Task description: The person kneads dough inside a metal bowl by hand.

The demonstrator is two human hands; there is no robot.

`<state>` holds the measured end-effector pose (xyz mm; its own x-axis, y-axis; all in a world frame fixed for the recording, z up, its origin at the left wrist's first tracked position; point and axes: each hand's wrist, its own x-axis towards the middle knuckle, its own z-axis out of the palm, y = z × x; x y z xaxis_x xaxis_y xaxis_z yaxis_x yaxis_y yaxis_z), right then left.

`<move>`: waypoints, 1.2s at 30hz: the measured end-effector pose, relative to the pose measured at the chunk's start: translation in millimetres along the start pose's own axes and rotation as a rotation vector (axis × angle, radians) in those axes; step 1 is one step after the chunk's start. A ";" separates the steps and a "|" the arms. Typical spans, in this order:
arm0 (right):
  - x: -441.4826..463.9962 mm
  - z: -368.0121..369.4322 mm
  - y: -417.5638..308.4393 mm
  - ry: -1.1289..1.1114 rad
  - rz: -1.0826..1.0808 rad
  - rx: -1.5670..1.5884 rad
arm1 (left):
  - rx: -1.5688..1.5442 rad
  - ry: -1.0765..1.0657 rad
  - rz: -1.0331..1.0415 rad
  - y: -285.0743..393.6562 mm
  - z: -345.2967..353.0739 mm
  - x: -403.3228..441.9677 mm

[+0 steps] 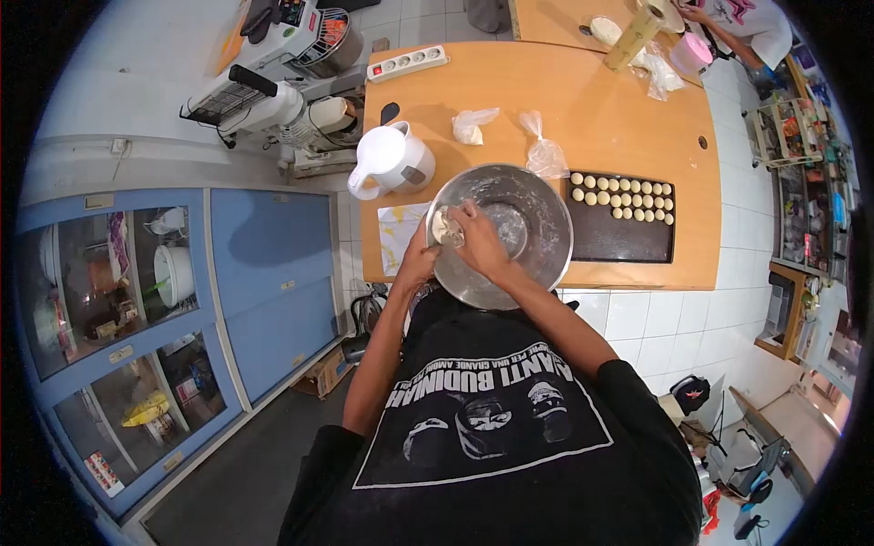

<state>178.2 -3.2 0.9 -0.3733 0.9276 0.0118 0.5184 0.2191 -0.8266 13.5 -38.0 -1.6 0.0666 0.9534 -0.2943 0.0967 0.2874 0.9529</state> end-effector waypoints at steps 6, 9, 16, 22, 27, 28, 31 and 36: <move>2.9 -17.7 7.9 -0.125 0.156 -0.245 | -0.142 -0.020 -0.041 -1.9 0.3 2.4; -0.8 -42.0 6.9 -0.152 0.277 -0.246 | -0.203 0.016 -0.035 -7.9 3.2 0.5; -28.9 -53.4 35.0 -0.077 0.190 -0.349 | -0.220 0.186 -0.024 -8.3 11.7 4.4; -40.2 -24.7 42.4 -0.131 0.087 -0.466 | -0.141 0.259 -0.043 -13.8 16.3 10.3; -42.5 -12.1 31.5 -0.175 0.052 -0.262 | -0.169 0.277 -0.023 -3.1 22.1 6.9; -44.9 -6.8 30.4 -0.187 0.035 -0.314 | -0.156 0.277 -0.015 -1.8 22.5 6.1; -40.1 -3.8 22.1 -0.193 0.031 -0.357 | -0.136 0.294 -0.019 -0.8 24.2 2.7; -26.9 5.0 25.0 -0.116 0.054 -0.361 | -0.090 0.305 0.064 -1.7 23.5 0.1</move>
<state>197.4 -24.2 -23.0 -0.4121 0.9048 -0.1077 0.7696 0.2824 -0.5727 36.6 -40.5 -5.0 -0.2320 0.9495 -0.2115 0.0128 0.2204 0.9753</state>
